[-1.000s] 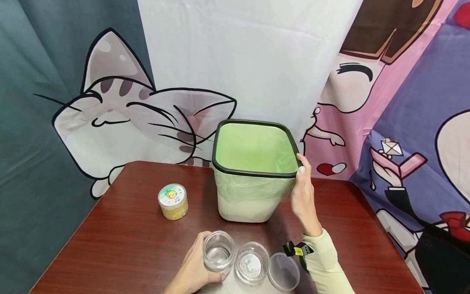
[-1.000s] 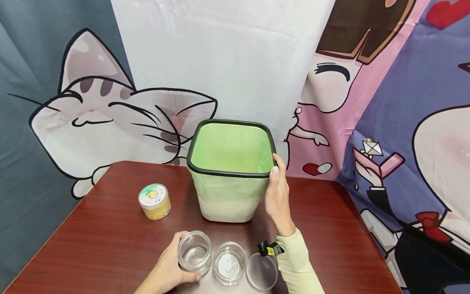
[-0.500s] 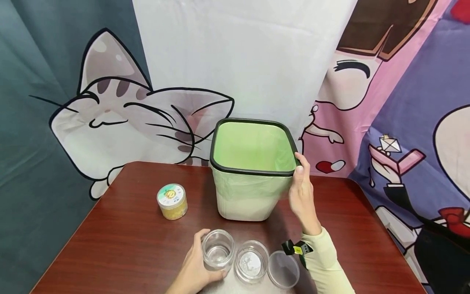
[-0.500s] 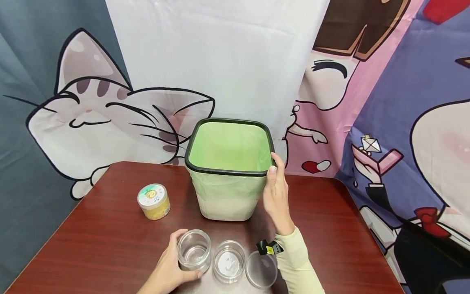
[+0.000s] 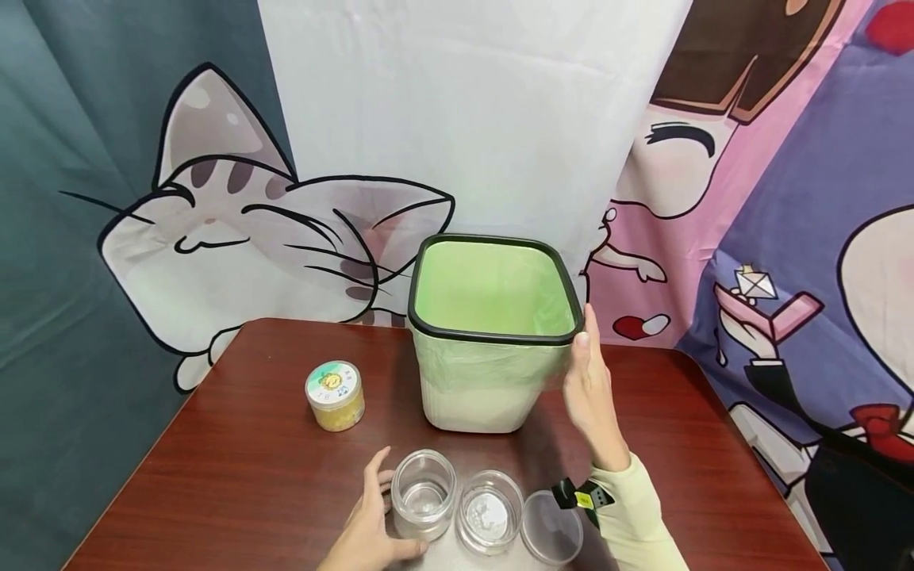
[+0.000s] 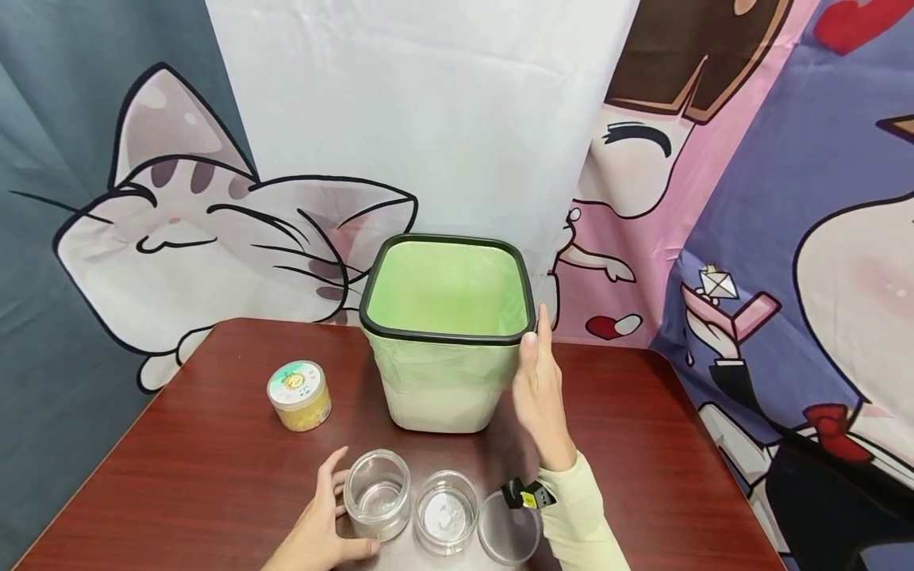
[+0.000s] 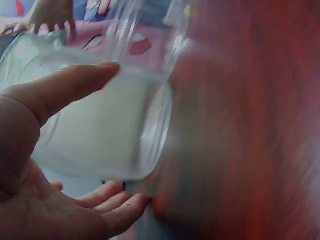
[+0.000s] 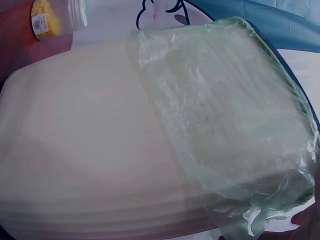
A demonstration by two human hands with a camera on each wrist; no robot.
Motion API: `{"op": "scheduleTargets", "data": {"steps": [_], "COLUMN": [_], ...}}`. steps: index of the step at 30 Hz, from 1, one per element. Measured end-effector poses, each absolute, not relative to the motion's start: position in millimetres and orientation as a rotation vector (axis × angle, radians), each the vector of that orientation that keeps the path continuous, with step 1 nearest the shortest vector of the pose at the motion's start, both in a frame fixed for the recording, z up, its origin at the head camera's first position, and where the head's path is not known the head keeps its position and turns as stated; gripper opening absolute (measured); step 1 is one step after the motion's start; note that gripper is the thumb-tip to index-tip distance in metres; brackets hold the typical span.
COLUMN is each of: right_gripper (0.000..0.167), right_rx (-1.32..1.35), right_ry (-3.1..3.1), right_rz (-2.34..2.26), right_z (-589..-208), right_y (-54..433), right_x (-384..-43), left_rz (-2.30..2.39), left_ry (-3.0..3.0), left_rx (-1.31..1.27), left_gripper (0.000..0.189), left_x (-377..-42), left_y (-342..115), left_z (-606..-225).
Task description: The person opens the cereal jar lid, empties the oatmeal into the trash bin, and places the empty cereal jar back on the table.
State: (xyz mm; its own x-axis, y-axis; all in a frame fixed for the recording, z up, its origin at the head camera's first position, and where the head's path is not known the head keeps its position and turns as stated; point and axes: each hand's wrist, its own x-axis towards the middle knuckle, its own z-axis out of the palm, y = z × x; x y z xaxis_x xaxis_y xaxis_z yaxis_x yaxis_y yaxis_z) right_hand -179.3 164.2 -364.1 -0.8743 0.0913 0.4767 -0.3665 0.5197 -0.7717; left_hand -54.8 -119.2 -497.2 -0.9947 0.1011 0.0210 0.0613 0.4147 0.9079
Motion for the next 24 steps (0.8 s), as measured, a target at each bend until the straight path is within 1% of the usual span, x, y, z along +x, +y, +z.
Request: {"op": "scheduleTargets", "data": {"steps": [2,8,10,13,15,18,22,24], "right_gripper": [0.046,0.045,0.047,0.049,0.048,0.044,0.035,0.032], "right_rx": [0.203,0.192,0.188,0.163,0.145,0.126,0.164,0.208], "right_ry": [-2.308,-2.266,-2.248,-2.237,-2.226,-2.183,-2.079,-2.038], "right_rz": [1.336,1.367,1.371,1.357,1.360,1.380,1.429,1.438], "right_z": [-366,-370,-371,-372,-373,-373,-372,-366], "right_y": [164,159,157,154,153,150,144,137], "right_x": [-175,-162,-158,-153,-149,-143,-133,-126], "left_rz": [1.685,1.681,1.662,1.639,1.647,1.649,1.650,1.670], "left_ry": [2.555,2.460,2.462,2.448,2.426,2.453,2.535,2.527], "left_rx": [0.112,-0.124,-0.159,-0.142,-0.113,-0.118,-0.260,-0.360], "left_gripper": [0.124,0.116,0.113,0.107,0.101,0.087,0.065,0.061], "left_x": [-55,-57,-56,-55,-55,-56,-63,-68], "left_y": [-126,-147,-152,-157,-159,-164,-174,-180], "left_z": [-493,-476,-472,-469,-468,-469,-471,-470]}}
